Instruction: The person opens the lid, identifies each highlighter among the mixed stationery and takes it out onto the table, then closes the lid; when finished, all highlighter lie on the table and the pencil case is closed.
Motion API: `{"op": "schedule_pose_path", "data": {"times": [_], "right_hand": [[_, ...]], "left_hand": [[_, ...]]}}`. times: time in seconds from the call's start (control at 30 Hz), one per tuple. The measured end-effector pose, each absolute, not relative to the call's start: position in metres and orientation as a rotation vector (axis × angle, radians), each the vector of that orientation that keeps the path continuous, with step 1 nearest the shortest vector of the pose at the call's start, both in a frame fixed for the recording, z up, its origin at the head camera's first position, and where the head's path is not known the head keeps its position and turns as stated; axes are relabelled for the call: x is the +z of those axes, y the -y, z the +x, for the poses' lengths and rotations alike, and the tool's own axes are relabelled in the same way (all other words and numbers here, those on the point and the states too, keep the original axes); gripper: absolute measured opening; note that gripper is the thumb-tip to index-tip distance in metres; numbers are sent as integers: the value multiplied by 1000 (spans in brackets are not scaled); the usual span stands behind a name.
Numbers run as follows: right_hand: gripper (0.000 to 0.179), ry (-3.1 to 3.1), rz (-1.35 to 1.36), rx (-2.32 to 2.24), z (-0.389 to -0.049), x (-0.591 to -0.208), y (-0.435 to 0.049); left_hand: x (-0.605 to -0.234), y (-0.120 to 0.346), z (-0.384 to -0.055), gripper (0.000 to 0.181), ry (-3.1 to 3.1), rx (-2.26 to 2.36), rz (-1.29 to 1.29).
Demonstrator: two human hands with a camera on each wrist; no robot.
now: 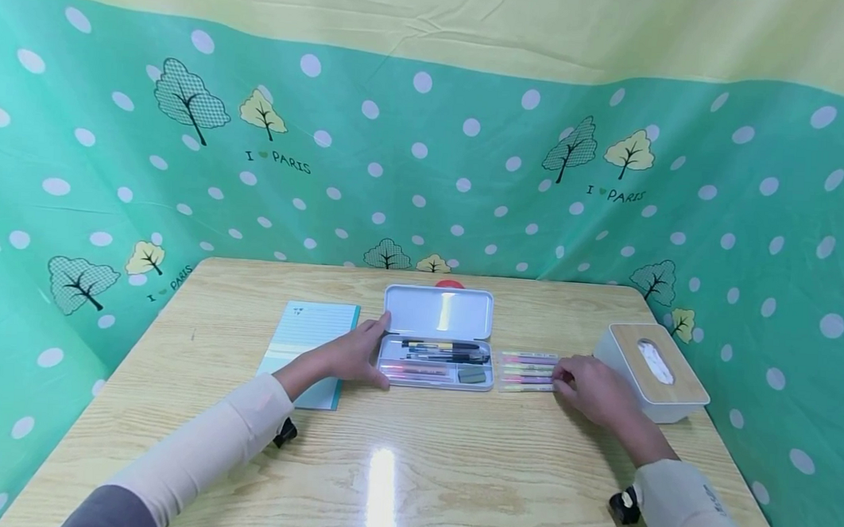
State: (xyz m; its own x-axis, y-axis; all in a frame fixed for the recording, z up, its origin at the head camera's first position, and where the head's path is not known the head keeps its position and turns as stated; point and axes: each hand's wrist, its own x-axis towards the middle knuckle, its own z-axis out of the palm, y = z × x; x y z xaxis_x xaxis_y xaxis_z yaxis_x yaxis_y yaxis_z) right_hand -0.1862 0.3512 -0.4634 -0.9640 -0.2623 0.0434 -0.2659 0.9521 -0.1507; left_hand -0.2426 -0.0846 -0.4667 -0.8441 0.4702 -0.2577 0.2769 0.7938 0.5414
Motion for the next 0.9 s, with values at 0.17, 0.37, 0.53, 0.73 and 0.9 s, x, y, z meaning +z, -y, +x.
{"op": "schedule_pose_path", "data": {"times": [0.17,0.37,0.53,0.73,0.9], "right_hand": [[12,3093,432,317,-191,-456,-337],[14,3086,462,368,-196,-449,-315],[14,3084,502,366,-199,-445,-297],[13,3072,620,368,-203,-443,-277],[13,3069,701,379,-204,-438,-261]], "left_hand": [[-467,85,-243,136,-2601,704,562],[-468,85,-242,136,-2597,713,558],[-469,85,-243,136,-2601,712,565],[-468,85,-243,137,-2608,696,575],[-468,85,-243,137,-2612,698,584]]}}
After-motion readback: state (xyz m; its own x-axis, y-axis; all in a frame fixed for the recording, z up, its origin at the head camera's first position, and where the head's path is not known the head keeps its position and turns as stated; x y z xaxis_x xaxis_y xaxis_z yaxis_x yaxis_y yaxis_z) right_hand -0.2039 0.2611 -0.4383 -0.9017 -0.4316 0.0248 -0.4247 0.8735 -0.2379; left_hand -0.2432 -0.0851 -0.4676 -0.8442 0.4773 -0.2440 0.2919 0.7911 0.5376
